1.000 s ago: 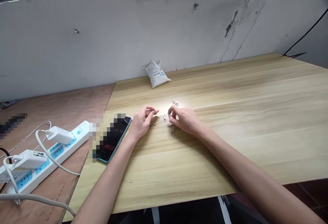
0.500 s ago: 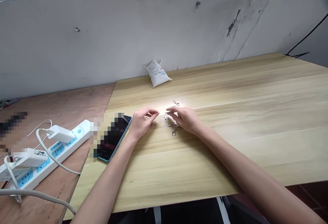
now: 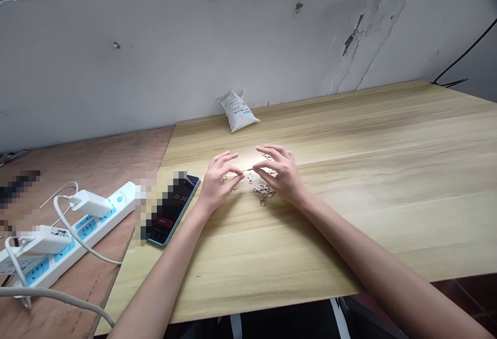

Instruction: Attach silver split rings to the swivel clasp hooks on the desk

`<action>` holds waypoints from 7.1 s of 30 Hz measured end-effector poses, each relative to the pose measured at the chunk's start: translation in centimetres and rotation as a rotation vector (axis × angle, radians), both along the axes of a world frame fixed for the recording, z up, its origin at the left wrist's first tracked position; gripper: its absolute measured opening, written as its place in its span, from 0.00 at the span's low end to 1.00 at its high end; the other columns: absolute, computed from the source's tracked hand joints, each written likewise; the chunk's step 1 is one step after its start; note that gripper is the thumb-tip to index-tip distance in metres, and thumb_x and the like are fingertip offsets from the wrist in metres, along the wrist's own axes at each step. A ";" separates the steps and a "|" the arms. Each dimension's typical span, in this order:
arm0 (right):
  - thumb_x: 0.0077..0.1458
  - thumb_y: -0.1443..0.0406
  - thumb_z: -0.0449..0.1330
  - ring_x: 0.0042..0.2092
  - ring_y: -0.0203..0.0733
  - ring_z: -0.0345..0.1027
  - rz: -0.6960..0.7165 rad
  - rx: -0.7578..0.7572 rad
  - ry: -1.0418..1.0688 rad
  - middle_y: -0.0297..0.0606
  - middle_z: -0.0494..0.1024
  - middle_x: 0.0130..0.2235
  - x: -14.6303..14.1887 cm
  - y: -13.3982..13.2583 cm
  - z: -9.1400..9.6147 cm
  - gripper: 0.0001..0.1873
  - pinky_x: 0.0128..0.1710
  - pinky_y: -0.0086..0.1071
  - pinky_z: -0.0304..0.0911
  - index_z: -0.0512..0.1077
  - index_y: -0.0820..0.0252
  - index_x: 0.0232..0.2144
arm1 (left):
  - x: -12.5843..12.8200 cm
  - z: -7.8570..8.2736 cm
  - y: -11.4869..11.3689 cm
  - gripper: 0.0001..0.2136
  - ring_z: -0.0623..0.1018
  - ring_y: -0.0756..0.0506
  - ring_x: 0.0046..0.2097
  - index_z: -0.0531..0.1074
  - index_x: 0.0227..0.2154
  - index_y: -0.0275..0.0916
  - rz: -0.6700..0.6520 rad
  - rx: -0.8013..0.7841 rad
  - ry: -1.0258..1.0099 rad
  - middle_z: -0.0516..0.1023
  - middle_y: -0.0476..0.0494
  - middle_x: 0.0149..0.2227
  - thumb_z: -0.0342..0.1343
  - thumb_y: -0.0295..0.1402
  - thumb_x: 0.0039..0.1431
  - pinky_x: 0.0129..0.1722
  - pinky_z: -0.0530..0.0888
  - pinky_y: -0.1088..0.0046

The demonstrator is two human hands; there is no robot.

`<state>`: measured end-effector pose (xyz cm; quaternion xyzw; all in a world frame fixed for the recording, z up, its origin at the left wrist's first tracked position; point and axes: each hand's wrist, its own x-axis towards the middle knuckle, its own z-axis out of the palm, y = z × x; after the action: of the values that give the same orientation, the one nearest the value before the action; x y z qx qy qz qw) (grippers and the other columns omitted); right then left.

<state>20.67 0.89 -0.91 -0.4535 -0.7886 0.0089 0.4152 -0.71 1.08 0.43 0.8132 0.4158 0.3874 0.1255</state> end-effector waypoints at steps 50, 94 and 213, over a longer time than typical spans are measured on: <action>0.61 0.61 0.60 0.58 0.48 0.62 -0.013 0.190 0.005 0.39 0.75 0.48 0.1 0.1 0.0 0.08 0.53 0.43 0.57 0.80 0.48 0.33 | 0.1 0.1 -0.3 0.01 0.62 0.39 0.65 0.76 0.31 0.43 0.031 0.022 0.054 0.72 0.45 0.58 0.62 0.32 0.58 0.61 0.61 0.46; 0.62 0.60 0.59 0.55 0.47 0.63 -0.010 0.176 -0.028 0.38 0.75 0.48 0.2 0.3 0.0 0.09 0.51 0.42 0.56 0.80 0.47 0.34 | 0.2 0.2 -0.4 0.01 0.63 0.39 0.64 0.76 0.31 0.43 0.038 0.040 0.064 0.72 0.45 0.57 0.62 0.32 0.58 0.61 0.61 0.46; 0.59 0.60 0.61 0.48 0.46 0.67 0.164 -0.252 0.328 0.41 0.74 0.41 0.4 0.3 0.2 0.08 0.50 0.44 0.61 0.80 0.54 0.34 | 0.1 0.2 -0.3 0.13 0.64 0.37 0.62 0.77 0.43 0.46 -0.017 0.053 0.225 0.72 0.43 0.57 0.64 0.40 0.55 0.60 0.62 0.52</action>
<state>21.03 1.15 -0.72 -0.4285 -0.7374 0.2149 0.4759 -0.59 0.77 0.65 0.8581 0.4100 0.3033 0.0595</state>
